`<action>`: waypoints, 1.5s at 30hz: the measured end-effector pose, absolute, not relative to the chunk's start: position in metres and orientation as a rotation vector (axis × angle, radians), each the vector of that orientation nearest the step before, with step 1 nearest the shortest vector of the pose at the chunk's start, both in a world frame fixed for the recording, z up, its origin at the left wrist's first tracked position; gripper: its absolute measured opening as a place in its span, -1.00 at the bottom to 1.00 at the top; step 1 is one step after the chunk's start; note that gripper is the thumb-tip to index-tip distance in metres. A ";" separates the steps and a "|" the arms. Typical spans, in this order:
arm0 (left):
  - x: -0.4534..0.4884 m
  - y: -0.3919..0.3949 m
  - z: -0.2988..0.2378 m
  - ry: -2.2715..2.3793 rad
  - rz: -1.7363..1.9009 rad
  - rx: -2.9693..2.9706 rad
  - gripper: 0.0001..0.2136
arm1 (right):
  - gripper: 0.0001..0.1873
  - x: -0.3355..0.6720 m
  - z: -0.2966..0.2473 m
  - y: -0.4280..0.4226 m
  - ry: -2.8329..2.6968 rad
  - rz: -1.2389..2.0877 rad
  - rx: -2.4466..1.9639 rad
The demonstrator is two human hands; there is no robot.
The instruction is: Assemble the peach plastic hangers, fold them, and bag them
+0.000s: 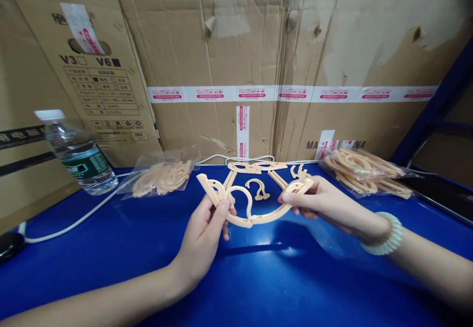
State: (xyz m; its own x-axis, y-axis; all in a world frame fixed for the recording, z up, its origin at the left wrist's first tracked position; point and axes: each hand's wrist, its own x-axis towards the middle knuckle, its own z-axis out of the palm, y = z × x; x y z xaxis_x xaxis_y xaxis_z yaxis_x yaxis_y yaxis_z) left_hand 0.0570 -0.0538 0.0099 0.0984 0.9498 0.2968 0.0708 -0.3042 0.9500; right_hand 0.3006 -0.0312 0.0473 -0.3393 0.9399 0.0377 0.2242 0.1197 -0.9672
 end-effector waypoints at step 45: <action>0.063 -0.062 0.012 0.833 0.653 1.574 -0.76 | -0.92 0.279 0.019 -0.046 -2.025 0.771 -0.635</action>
